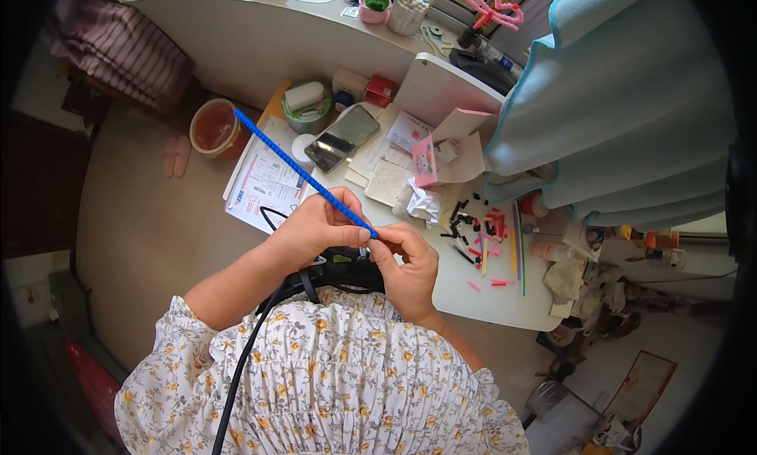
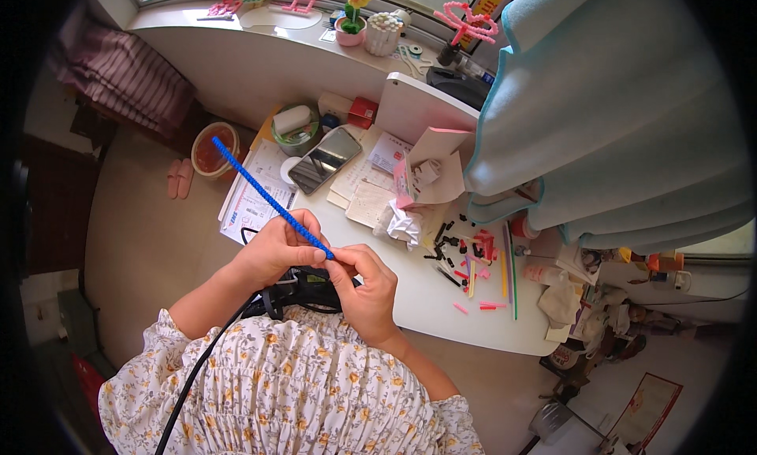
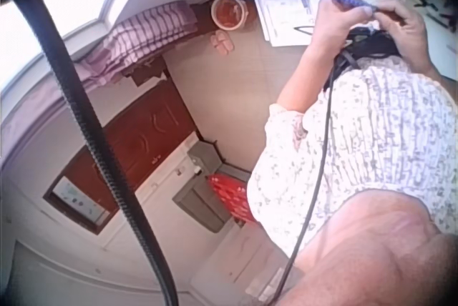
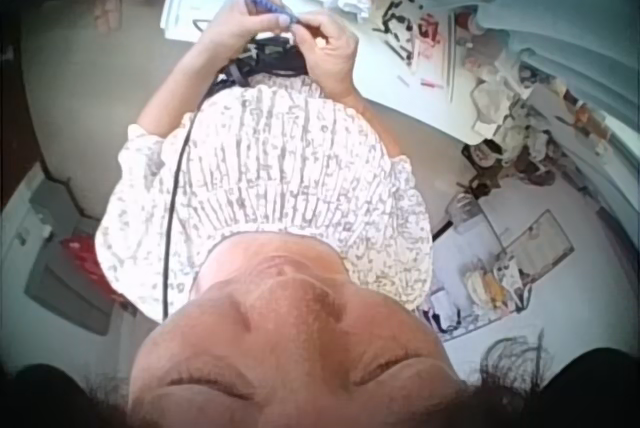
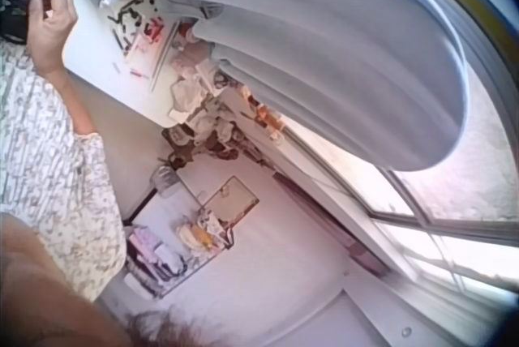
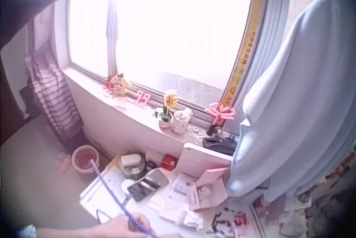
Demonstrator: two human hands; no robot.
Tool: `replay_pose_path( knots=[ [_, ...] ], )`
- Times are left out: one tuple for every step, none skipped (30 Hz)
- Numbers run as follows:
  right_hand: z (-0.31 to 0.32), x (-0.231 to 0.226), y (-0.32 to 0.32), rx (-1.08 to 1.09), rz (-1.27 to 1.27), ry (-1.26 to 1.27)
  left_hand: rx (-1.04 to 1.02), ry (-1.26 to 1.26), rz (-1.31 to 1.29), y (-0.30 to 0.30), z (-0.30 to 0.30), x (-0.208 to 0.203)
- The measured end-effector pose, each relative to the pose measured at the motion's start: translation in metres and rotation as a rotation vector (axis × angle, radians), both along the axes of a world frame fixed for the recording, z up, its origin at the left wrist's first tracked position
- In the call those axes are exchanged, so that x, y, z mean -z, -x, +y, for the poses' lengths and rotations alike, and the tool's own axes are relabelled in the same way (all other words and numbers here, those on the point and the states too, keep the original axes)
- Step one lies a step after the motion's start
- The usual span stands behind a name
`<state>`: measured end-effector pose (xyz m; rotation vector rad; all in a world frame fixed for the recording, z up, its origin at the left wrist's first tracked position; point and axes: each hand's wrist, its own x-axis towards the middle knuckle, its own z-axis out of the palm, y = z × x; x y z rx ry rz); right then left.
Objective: The person assembles plastic tubes by attaching small plastic connectors to them. They pick up a blue tube and a pink tube, then press small black and pink pieces onto the ends by hand.
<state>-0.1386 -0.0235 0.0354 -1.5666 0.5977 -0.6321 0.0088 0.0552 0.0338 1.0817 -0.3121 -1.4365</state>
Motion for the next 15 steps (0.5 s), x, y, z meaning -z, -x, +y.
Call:
replay_pose_path(
  knots=[
    [0.0005,-0.0001,-0.0001,-0.002,0.005,0.004,0.001,0.004,0.003,-0.0002,0.0002,0.0002],
    [0.0007,-0.0005,0.0002,-0.007,0.01,0.004,0.002,0.008,0.005,-0.0004,0.0005,0.0005],
    [0.0005,-0.0009,0.0005,-0.012,0.014,0.004,0.001,0.009,0.001,-0.0004,0.0006,0.0012],
    [0.0004,-0.0012,0.0005,-0.017,0.018,0.005,0.0,0.01,-0.004,-0.0003,0.0008,0.0019],
    [0.0008,-0.0012,-0.0001,-0.013,0.013,-0.024,-0.001,0.011,-0.009,-0.0003,0.0012,0.0024],
    [0.0012,-0.0014,-0.0012,-0.01,0.007,-0.052,-0.002,0.009,-0.011,-0.0005,0.0012,0.0026],
    [0.0017,-0.0018,-0.0022,-0.006,0.002,-0.08,-0.003,0.007,-0.012,-0.0007,0.0013,0.0027],
    [0.0027,-0.0028,-0.0025,0.006,0.01,-0.09,-0.004,0.004,-0.014,-0.001,0.0016,0.0026],
    [0.0039,-0.004,-0.0021,0.019,0.019,-0.1,-0.002,-0.001,-0.013,-0.001,0.0011,0.0016],
    [0.0046,-0.0052,-0.002,0.032,0.027,-0.111,0.001,-0.007,-0.011,-0.001,0.0001,-0.0003],
    [0.0038,-0.0063,-0.0024,0.019,0.016,-0.088,0.004,-0.013,-0.009,-0.001,-0.0004,-0.0014],
    [0.0021,-0.0075,-0.0028,0.006,0.005,-0.066,0.015,0.009,-0.018,-0.0009,0.0,-0.0013],
    [0.0011,-0.0082,-0.0027,-0.006,-0.006,-0.043,0.026,0.032,-0.026,-0.0009,0.0005,-0.001],
    [0.0009,-0.0074,-0.002,-0.002,0.002,-0.03,0.038,0.054,-0.035,-0.0008,0.0008,-0.0008],
    [0.0005,-0.0058,-0.0008,0.005,0.011,-0.015,0.03,0.045,0.002,-0.0009,0.0005,-0.0017]
  ],
)
